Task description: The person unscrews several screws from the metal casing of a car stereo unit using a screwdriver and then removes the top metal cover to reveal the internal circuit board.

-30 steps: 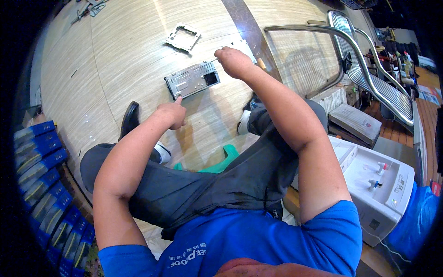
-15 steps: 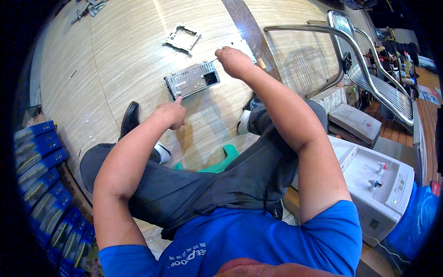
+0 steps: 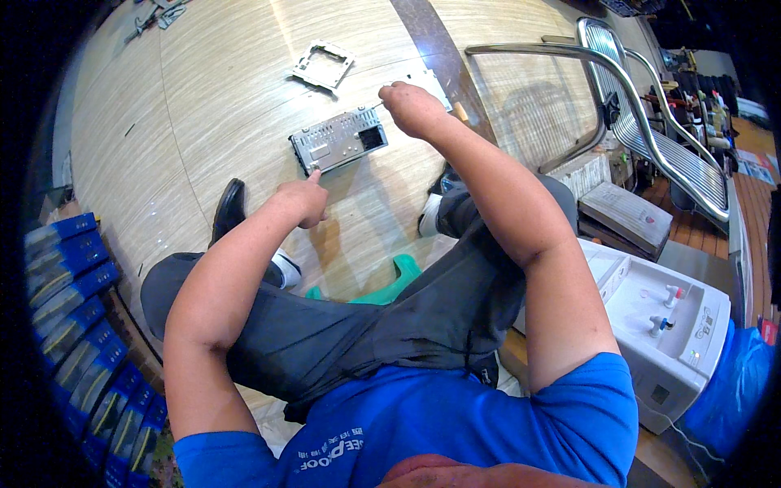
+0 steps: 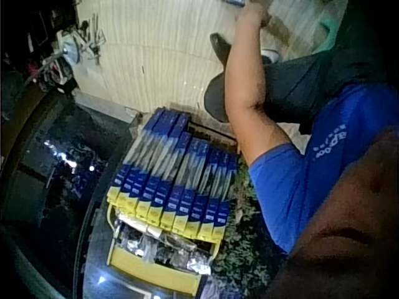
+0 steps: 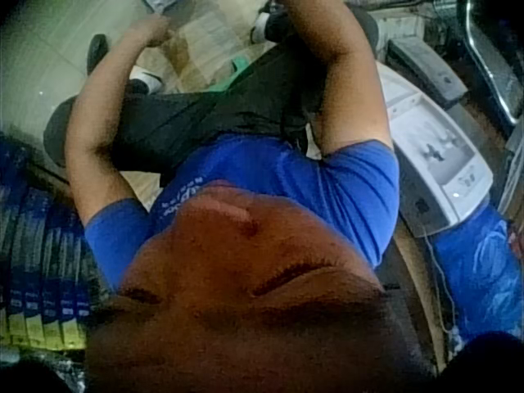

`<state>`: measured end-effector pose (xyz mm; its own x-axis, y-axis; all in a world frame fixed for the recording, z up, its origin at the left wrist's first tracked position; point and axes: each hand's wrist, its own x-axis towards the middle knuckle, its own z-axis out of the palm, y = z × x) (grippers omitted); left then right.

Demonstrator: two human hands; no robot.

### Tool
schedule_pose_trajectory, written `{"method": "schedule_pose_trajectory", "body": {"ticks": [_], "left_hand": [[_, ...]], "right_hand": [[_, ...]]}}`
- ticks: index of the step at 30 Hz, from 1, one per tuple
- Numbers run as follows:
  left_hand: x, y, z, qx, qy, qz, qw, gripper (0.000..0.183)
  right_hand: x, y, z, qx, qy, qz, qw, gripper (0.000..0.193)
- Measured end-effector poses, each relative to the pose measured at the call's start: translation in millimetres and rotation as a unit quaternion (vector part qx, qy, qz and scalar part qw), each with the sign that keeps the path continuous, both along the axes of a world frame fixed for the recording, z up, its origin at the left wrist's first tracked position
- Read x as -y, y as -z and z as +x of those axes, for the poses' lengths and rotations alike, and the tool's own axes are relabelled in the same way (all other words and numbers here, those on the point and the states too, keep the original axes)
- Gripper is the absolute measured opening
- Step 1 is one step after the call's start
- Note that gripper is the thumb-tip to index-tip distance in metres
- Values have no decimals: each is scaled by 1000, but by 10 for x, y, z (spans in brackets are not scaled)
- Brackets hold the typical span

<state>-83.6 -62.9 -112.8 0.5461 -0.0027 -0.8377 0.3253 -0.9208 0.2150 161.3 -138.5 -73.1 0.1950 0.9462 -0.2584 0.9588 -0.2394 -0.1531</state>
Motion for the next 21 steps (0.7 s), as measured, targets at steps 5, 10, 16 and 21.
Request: {"method": "schedule_pose_trajectory", "body": {"ticks": [5,10,16,21], "left_hand": [[13,10,-13,18,-10,9,1000,46],[-8,-8,-1,9,0,-2,1000,56],[8,-9,0,10,-5,6,1000,49],[8,-26,8,3,-5,4,1000,48]], "right_hand": [[-3,9,-4,3,5,-2,1000,15],[-5,21,6,7,6,1,1000,15],[-3,20,6,9,-1,1,1000,15],[-5,0,-9,6,6,-5,1000,15]]}}
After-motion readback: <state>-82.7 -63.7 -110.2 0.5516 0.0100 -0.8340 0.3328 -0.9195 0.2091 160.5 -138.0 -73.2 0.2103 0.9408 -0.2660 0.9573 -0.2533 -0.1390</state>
